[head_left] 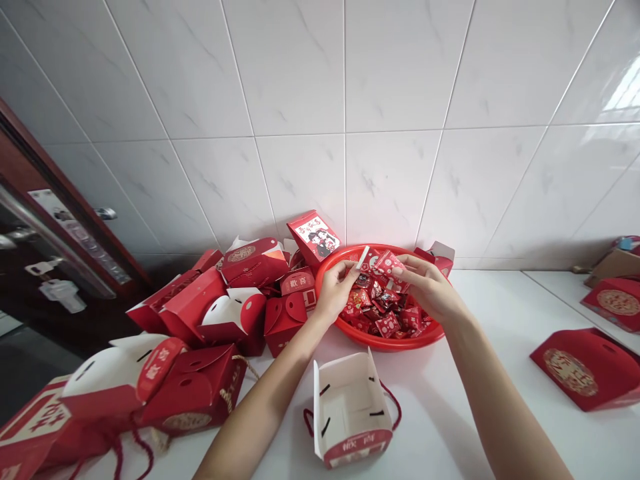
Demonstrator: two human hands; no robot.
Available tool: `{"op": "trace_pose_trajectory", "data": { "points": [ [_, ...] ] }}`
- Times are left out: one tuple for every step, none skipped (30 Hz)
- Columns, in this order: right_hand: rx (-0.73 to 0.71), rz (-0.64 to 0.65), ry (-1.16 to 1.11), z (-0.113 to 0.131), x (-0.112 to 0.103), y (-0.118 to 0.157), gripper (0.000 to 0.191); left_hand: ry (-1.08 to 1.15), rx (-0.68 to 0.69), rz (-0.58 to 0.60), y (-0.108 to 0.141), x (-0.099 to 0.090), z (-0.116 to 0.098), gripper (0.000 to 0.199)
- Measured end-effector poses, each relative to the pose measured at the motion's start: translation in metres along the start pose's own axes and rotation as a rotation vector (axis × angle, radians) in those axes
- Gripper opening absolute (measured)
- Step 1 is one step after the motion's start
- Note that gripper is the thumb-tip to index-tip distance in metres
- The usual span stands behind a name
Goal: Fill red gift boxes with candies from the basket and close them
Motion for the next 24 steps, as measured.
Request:
{"op": "trace_pose_trajectory", "data": {
  "points": [
    [0.021,0.004,0.0,-0.003,0.003,-0.001,0.028,0.022,-0.005,-0.001,0.0,0.0,0.0,0.032],
    [0.039,0.008,-0.005,-0.006,0.005,-0.002,0.03,0.047,-0.014,-0.005,0.0,0.001,0.001,0.031],
    [0.053,0.01,-0.017,-0.008,0.008,-0.003,0.031,0.074,-0.027,-0.013,0.0,0.001,0.002,0.03],
    [0.061,0.013,-0.034,-0.009,0.01,-0.004,0.032,0.1,-0.045,-0.026,0.0,0.0,0.003,0.029],
    [0.065,0.015,-0.052,-0.009,0.012,-0.004,0.033,0.123,-0.066,-0.038,0.0,0.0,0.004,0.028],
    [0.066,0.016,-0.065,-0.01,0.014,-0.005,0.034,0.144,-0.085,-0.054,0.001,0.0,0.005,0.026],
    [0.067,0.012,-0.073,-0.01,0.015,-0.005,0.035,0.164,-0.104,-0.068,0.001,0.0,0.006,0.025],
    [0.066,0.004,-0.078,-0.01,0.015,-0.005,0.035,0.189,-0.124,-0.077,0.001,0.0,0.006,0.024],
    [0.064,-0.005,-0.082,-0.009,0.014,-0.005,0.034,0.219,-0.148,-0.077,0.001,0.001,0.006,0.023],
    [0.061,-0.015,-0.084,-0.01,0.013,-0.005,0.034,0.256,-0.175,-0.068,0.002,0.002,0.006,0.022],
    [0.058,-0.023,-0.086,-0.01,0.012,-0.005,0.033,0.297,-0.203,-0.058,0.003,0.004,0.006,0.022],
    [0.056,-0.029,-0.086,-0.01,0.011,-0.005,0.033,0.337,-0.233,-0.048,0.004,0.005,0.005,0.022],
    [0.058,-0.037,-0.084,-0.01,0.01,-0.005,0.032,0.371,-0.261,-0.042,0.004,0.007,0.005,0.021],
    [0.061,-0.047,-0.082,-0.011,0.009,-0.005,0.033,0.396,-0.283,-0.039,0.005,0.008,0.004,0.02],
    [0.062,-0.058,-0.079,-0.011,0.008,-0.004,0.033,0.412,-0.298,-0.037,0.006,0.009,0.003,0.019],
    [0.061,-0.068,-0.073,-0.01,0.007,-0.004,0.033,0.42,-0.305,-0.034,0.007,0.01,0.002,0.018],
    [0.058,-0.075,-0.066,-0.01,0.007,-0.004,0.034,0.424,-0.308,-0.028,0.007,0.01,0.001,0.018],
    [0.053,-0.08,-0.058,-0.008,0.007,-0.004,0.035,0.424,-0.306,-0.023,0.007,0.011,0.0,0.018],
    [0.048,-0.082,-0.049,-0.007,0.007,-0.004,0.035,0.42,-0.302,-0.021,0.007,0.011,-0.001,0.019],
    [0.043,-0.084,-0.042,-0.006,0.008,-0.004,0.036,0.415,-0.299,-0.022,0.007,0.011,-0.001,0.019],
    [0.041,-0.087,-0.036,-0.005,0.008,-0.004,0.036,0.408,-0.296,-0.025,0.008,0.011,-0.002,0.02],
    [0.039,-0.09,-0.029,-0.004,0.008,-0.003,0.036,0.399,-0.295,-0.027,0.008,0.01,-0.002,0.021],
    [0.039,-0.092,-0.022,-0.004,0.008,-0.003,0.035,0.39,-0.294,-0.028,0.008,0.01,-0.002,0.021],
    [0.039,-0.093,-0.011,-0.004,0.008,-0.003,0.035,0.383,-0.294,-0.026,0.008,0.01,-0.002,0.022]
  ]
}}
Point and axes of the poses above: each hand's wrist, its own y-axis away from the middle knuckle, its own x-axis out of the palm, z = x × y, the point moved 6 cm from there along -y, towards the middle knuckle, and after that the axes turned 9 degrees about z, right-handed, at the moved point
